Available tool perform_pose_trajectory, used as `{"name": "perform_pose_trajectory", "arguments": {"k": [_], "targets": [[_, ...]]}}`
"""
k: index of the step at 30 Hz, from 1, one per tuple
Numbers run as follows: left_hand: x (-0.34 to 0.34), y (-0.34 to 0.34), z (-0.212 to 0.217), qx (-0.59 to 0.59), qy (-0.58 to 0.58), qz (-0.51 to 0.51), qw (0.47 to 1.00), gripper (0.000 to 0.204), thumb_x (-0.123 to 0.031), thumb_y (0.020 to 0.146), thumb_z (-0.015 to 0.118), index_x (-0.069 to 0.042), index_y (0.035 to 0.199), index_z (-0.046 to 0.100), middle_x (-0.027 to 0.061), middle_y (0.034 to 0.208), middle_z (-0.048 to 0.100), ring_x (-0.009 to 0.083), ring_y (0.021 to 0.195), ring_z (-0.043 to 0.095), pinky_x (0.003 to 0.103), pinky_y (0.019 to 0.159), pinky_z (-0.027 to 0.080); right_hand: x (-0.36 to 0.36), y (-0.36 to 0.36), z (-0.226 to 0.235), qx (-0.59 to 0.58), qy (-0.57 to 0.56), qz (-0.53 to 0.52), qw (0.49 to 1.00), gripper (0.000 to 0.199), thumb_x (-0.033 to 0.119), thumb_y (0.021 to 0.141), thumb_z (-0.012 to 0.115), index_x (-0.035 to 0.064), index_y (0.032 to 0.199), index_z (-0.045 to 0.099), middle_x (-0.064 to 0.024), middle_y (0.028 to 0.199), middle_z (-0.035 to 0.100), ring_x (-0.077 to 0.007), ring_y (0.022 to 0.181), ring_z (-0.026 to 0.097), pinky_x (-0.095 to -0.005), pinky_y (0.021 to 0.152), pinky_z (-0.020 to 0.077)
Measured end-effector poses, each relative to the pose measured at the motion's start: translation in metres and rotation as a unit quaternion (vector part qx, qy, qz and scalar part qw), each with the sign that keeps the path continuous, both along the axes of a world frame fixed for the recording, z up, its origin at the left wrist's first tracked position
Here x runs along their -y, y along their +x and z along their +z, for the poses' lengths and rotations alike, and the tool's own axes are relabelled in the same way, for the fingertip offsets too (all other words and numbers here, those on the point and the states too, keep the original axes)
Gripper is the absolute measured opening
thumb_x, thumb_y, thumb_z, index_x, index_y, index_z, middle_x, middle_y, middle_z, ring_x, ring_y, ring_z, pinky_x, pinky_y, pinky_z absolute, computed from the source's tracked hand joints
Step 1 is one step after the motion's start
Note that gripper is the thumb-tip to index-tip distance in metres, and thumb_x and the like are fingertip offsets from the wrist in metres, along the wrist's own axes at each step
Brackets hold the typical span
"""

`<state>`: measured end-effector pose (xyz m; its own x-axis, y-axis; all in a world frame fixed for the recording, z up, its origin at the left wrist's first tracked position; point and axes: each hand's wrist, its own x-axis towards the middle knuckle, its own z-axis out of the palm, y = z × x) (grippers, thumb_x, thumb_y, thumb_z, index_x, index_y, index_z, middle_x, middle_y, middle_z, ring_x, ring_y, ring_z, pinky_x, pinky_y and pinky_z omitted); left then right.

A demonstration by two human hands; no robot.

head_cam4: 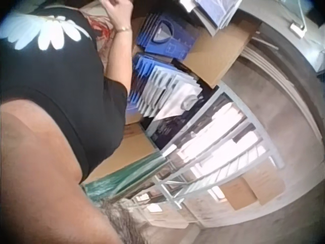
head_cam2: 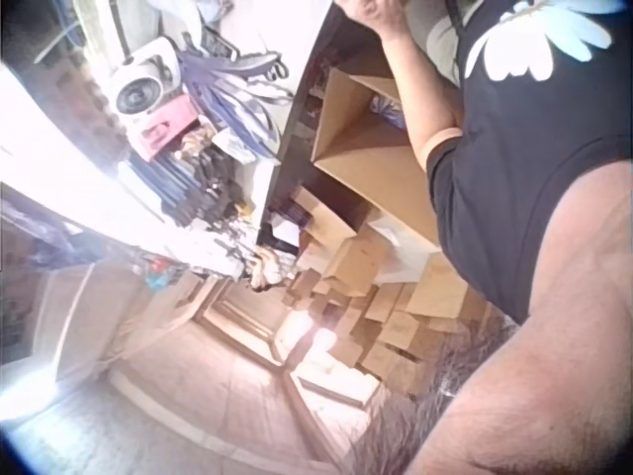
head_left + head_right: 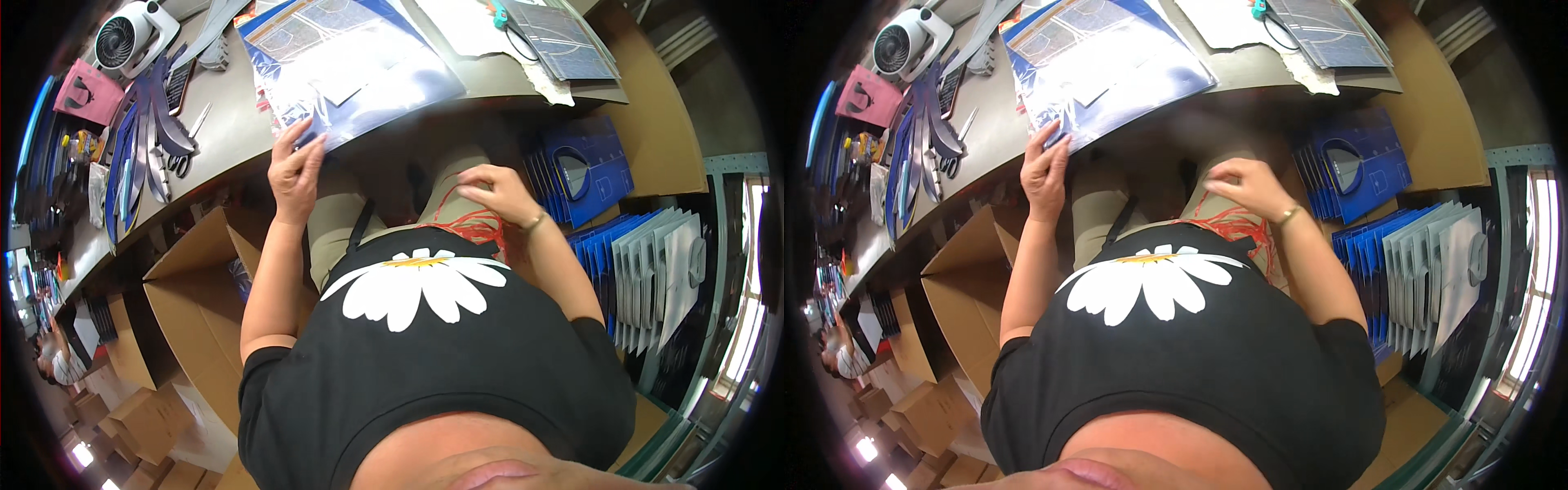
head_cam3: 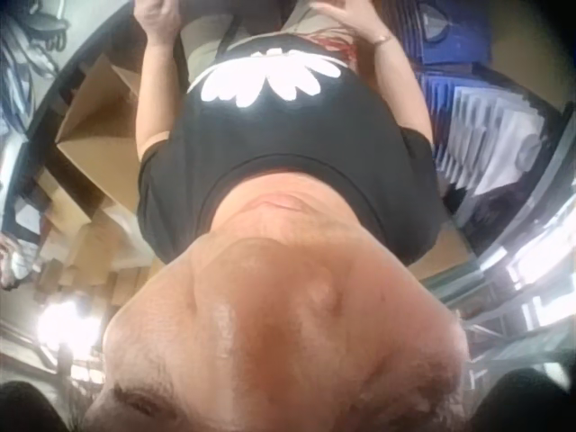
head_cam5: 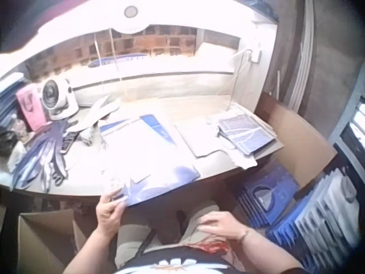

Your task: The person repeatedly picks up blue rectangular boards and inserts them into clear plastic sleeves. They handle the items one at a time, smoothing the plastic and stacking the packaged units on the table. The process involves repetitive pick-and-place motions without visible tool use.

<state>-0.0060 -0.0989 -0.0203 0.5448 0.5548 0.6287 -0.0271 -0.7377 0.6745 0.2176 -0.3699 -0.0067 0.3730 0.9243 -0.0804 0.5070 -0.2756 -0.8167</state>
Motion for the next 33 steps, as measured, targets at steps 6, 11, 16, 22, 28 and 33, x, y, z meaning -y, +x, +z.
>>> {"name": "perform_pose_trajectory", "arguments": {"k": [6, 11, 16, 22, 28, 33], "targets": [[0.003, 0.005, 0.019, 0.192, -0.322, 0.042, 0.926, 0.017, -0.009, 0.091, 0.058, 0.002, 0.100, 0.068, 0.0109, 0.109, 0.063, 0.0141, 0.099, 0.058, 0.025, 0.089, 0.044, -0.095, 0.001, 0.008, -0.439, 0.118, -0.136, 0.880, 0.030, 0.027, 0.089, 0.058, -0.0001, 0.102, 0.060, -0.0078, 0.077, 0.062, -0.0107, 0.057, 0.057, -0.0249, 0.052, 0.0468], [-0.001, -0.001, 0.020, 0.159, -0.331, 0.052, 0.929, 0.017, -0.008, 0.090, 0.059, 0.003, 0.100, 0.068, 0.0092, 0.103, 0.065, 0.0140, 0.095, 0.060, 0.025, 0.088, 0.044, -0.135, 0.018, 0.027, -0.492, 0.249, -0.139, 0.823, 0.023, 0.026, 0.090, 0.054, 0.0028, 0.093, 0.057, -0.0123, 0.071, 0.062, -0.0134, 0.050, 0.054, -0.0244, 0.043, 0.0404], [-0.013, -0.006, 0.007, -0.084, -0.089, 0.110, 0.986, 0.041, -0.004, 0.079, 0.066, 0.006, 0.118, 0.057, 0.0196, 0.119, 0.057, 0.0312, 0.109, 0.056, 0.036, 0.096, 0.041, -0.156, 0.013, 0.038, -0.337, 0.250, -0.202, 0.885, 0.017, 0.013, 0.088, 0.046, 0.0014, 0.084, 0.058, -0.0091, 0.064, 0.059, -0.0115, 0.040, 0.047, -0.0219, 0.036, 0.0352], [0.023, 0.015, 0.084, -0.087, 0.199, 0.127, 0.968, 0.074, -0.018, 0.082, 0.068, 0.002, 0.141, 0.027, 0.0217, 0.141, 0.035, 0.0370, 0.130, 0.034, 0.043, 0.106, 0.028, -0.211, -0.005, 0.076, 0.424, 0.462, -0.002, 0.779, 0.014, 0.011, 0.065, 0.060, 0.0039, 0.074, 0.067, -0.0094, 0.084, 0.060, -0.0261, 0.069, 0.051, -0.0358, 0.061, 0.0386], [-0.064, -0.011, 0.038, 0.088, -0.096, 0.272, 0.953, 0.036, -0.020, 0.089, 0.059, 0.011, 0.106, 0.051, 0.0168, 0.094, 0.061, 0.0252, 0.085, 0.057, 0.037, 0.079, 0.046, -0.172, -0.071, 0.116, 0.143, 0.361, 0.072, 0.919, 0.072, 0.054, 0.076, 0.066, 0.0000, 0.122, 0.051, -0.0228, 0.100, 0.063, -0.0355, 0.096, 0.061, -0.0408, 0.084, 0.0476], [-0.103, -0.061, 0.050, 0.325, -0.208, 0.399, 0.832, 0.028, -0.012, 0.093, 0.048, 0.009, 0.110, 0.052, 0.0195, 0.108, 0.057, 0.0233, 0.092, 0.057, 0.036, 0.086, 0.046, -0.051, 0.014, 0.003, 0.293, 0.292, -0.299, 0.860, 0.042, 0.027, 0.073, 0.073, 0.0042, 0.106, 0.061, -0.0122, 0.097, 0.059, -0.0278, 0.088, 0.056, -0.0376, 0.080, 0.0467]]}}
